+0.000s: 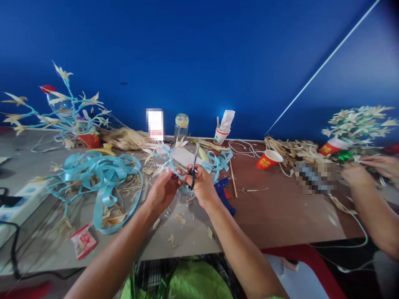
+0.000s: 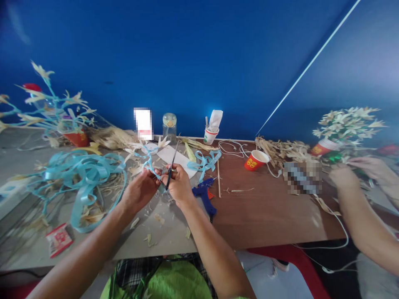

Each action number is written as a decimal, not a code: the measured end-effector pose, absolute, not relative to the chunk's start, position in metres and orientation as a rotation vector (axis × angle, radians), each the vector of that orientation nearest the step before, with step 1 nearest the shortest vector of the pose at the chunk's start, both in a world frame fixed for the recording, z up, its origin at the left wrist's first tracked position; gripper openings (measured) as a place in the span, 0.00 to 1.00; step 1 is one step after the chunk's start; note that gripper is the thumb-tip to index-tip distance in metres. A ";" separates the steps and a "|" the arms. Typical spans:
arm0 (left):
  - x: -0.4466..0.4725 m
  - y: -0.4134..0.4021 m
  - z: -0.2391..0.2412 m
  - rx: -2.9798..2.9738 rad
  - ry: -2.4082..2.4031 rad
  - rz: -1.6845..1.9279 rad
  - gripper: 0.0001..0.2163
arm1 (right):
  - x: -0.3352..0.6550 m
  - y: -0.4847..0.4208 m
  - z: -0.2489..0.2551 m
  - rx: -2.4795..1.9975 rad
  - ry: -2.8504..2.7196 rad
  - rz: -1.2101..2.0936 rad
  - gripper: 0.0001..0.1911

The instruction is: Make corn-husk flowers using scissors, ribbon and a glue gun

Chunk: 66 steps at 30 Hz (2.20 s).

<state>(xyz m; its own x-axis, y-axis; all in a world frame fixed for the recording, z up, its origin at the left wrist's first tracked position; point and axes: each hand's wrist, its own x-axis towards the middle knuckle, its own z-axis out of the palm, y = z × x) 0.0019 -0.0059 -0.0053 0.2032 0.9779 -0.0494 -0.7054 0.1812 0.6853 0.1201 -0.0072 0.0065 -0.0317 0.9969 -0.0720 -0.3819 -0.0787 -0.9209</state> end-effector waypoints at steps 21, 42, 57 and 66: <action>-0.001 -0.005 -0.001 0.721 0.835 1.251 0.09 | 0.126 -0.006 0.005 -1.083 -0.978 1.364 0.21; -0.015 0.012 -0.022 1.098 1.100 1.270 0.08 | 0.161 0.005 0.012 -1.983 -2.265 0.529 0.31; -0.016 0.010 -0.013 1.143 1.036 1.322 0.06 | 0.145 -0.004 0.024 -1.789 -2.395 0.417 0.12; -0.017 0.010 -0.016 1.176 0.981 1.280 0.07 | 0.207 -0.039 0.016 -2.078 -2.100 0.188 0.16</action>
<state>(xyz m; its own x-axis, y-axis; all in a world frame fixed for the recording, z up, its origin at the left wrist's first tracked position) -0.0166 0.0104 -0.0163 0.0782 0.9933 0.0856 -0.1754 -0.0709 0.9819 0.2069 -0.0392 0.0164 -0.0065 0.9992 0.0398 0.9763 0.0149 -0.2159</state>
